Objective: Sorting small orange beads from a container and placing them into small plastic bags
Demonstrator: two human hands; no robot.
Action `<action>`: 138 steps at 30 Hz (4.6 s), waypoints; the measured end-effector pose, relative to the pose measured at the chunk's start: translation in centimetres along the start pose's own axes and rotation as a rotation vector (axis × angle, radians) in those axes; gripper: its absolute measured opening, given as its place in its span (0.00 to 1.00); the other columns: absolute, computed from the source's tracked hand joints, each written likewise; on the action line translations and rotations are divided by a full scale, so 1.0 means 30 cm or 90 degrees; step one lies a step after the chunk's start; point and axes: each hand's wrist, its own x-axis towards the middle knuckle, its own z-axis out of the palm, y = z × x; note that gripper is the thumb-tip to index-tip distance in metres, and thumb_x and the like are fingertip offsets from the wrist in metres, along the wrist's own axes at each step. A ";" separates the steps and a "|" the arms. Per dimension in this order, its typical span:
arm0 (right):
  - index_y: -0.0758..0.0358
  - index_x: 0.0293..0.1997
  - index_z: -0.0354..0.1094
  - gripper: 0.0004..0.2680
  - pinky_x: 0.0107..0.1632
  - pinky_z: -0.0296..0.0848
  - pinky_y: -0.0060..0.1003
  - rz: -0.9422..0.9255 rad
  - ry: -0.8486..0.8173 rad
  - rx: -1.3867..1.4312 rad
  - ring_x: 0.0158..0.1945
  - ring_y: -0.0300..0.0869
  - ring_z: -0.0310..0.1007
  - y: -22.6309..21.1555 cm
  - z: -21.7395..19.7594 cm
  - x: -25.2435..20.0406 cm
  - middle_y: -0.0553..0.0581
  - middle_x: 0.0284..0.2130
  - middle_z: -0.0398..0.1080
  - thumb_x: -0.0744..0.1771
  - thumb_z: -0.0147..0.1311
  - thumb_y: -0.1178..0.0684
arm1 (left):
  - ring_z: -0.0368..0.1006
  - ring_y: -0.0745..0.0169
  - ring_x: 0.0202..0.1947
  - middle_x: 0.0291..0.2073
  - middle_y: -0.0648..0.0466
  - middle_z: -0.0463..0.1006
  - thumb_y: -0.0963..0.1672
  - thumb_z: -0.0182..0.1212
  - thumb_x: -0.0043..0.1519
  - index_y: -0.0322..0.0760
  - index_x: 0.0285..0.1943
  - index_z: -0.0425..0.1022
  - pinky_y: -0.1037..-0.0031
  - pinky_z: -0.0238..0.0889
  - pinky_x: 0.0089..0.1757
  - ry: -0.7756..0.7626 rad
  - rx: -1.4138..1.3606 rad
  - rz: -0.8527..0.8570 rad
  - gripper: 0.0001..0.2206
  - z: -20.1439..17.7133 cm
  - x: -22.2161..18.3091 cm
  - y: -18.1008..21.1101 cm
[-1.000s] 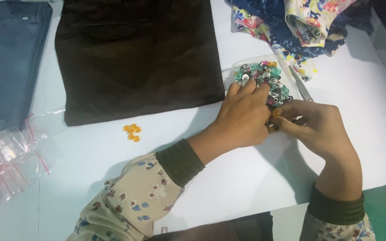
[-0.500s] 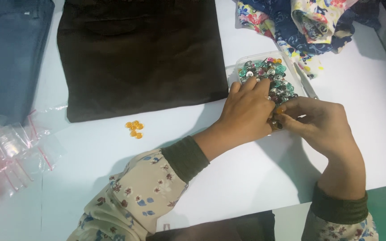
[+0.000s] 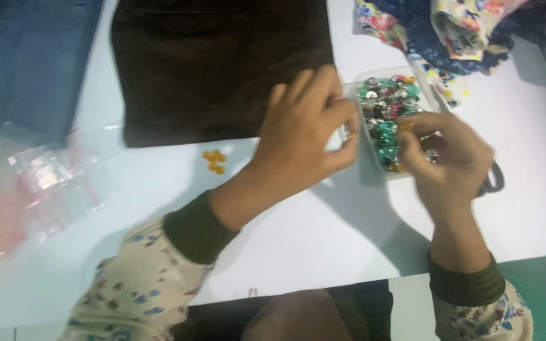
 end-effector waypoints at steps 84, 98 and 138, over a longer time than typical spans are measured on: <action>0.59 0.34 0.71 0.04 0.28 0.69 0.35 -0.600 -0.234 0.112 0.25 0.44 0.67 -0.643 0.769 -0.238 0.53 0.22 0.65 0.64 0.62 0.53 | 0.75 0.61 0.28 0.34 0.64 0.77 0.41 0.72 0.55 0.52 0.45 0.81 0.68 0.66 0.36 0.121 0.156 -0.289 0.12 -0.663 -0.805 -0.281; 0.62 0.54 0.75 0.09 0.59 0.68 0.53 -0.477 -0.328 -0.036 0.61 0.57 0.71 -0.767 1.135 -0.196 0.65 0.51 0.75 0.70 0.53 0.55 | 0.74 0.54 0.56 0.52 0.55 0.78 0.48 0.63 0.63 0.45 0.58 0.79 0.60 0.69 0.47 -0.012 0.442 -0.333 0.16 -0.751 -1.042 -0.351; 0.73 0.49 0.68 0.06 0.32 0.81 0.33 0.086 -0.217 0.498 0.31 0.46 0.80 -0.495 0.702 0.116 0.66 0.33 0.73 0.71 0.58 0.60 | 0.79 0.48 0.48 0.51 0.49 0.80 0.44 0.73 0.54 0.47 0.64 0.70 0.60 0.72 0.47 0.024 -0.195 -0.354 0.27 -0.587 -0.476 -0.364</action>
